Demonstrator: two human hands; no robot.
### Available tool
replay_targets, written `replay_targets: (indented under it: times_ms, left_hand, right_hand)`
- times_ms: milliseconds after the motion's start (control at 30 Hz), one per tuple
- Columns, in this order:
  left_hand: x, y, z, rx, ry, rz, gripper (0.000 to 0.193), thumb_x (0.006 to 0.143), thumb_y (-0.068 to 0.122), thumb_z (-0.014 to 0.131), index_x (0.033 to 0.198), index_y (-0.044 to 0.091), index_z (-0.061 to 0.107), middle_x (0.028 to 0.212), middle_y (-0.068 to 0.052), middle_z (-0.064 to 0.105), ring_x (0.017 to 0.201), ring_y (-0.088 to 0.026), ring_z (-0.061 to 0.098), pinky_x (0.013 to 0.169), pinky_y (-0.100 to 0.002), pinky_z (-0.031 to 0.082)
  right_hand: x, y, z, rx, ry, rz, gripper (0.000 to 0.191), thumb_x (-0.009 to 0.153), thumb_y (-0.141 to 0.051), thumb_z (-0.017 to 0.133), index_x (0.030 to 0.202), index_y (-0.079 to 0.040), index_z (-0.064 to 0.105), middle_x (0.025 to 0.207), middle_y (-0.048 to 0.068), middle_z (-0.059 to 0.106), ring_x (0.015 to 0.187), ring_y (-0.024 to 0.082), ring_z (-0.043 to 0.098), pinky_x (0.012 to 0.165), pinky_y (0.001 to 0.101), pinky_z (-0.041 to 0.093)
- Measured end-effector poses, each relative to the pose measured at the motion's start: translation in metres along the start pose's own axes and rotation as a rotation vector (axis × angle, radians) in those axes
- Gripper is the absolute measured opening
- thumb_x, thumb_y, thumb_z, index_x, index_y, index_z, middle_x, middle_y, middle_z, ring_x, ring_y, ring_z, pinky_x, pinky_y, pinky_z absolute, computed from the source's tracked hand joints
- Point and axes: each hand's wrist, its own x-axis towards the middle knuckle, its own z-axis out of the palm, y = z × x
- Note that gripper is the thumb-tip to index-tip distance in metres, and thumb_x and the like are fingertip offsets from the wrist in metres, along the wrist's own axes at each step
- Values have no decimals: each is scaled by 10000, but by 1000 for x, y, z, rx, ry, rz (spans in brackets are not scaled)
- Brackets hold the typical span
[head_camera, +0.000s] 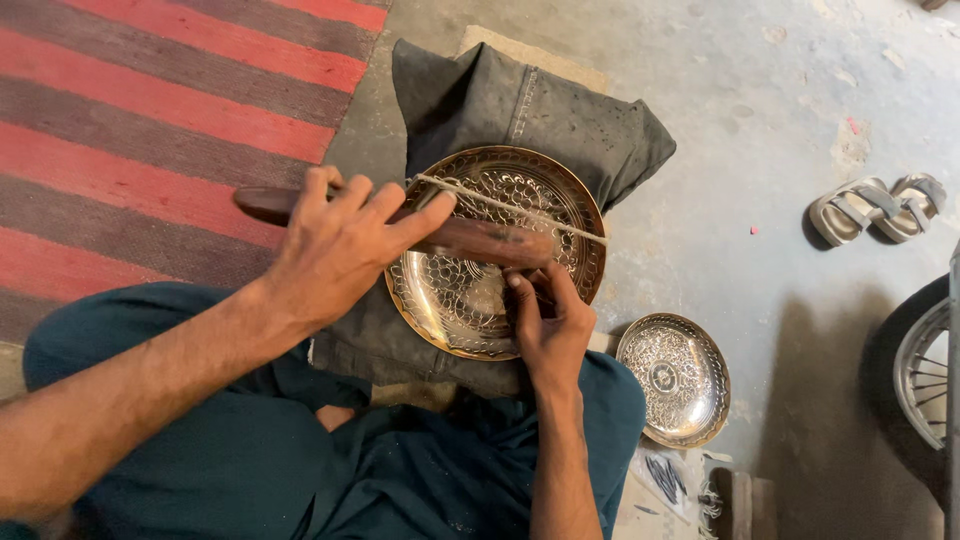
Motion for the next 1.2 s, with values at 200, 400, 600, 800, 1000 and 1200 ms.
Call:
replay_targets:
  times_ms: [200,400,600,800,1000,1200]
  left_hand:
    - [0,-1,-3,-42,-10,-13,611,993,97,623,1568,221,460,992,-56,614,856,-224,600,770,-420,429]
    - [3,-2,-3,-54,8,-10,604,971,109,629,1546,225,482,1000,-56,622,863,-225,606,777,-428,430]
    - [2,-5,2,-81,-7,-19,602,983,120,641,1553,223,476,984,-61,627,843,-226,614,776,-426,433]
    - [5,-8,4,-109,-16,-17,613,984,118,645,1562,235,476,978,-68,630,827,-228,610,771,-428,434]
    - [8,-6,-2,-24,-16,-13,637,952,92,622,1552,261,492,983,-57,626,857,-227,614,795,-426,442]
    - [11,-5,-9,-108,-63,-64,626,951,73,613,1531,270,488,1002,-57,614,877,-251,622,781,-436,442]
  right_hand:
    - [1,-3,-1,25,-17,-20,234,965,3,705,1196,2,668,930,67,784,842,87,736,743,239,579]
    - [2,-6,-2,-14,-22,21,238,961,0,714,1196,-12,684,841,78,769,750,100,693,694,255,557]
    - [3,-8,-3,-12,-52,32,244,971,-33,704,1215,-33,690,859,60,782,755,91,707,676,246,552]
    - [3,-8,-2,-20,-37,51,229,969,-24,718,1197,-22,699,836,80,761,738,112,672,683,259,541]
    - [3,-9,-1,3,-31,21,202,986,-28,702,1188,-24,693,867,64,776,761,89,688,703,242,546]
    - [4,-13,1,24,-23,19,275,975,-22,682,1250,-19,684,878,66,772,775,89,688,699,244,548]
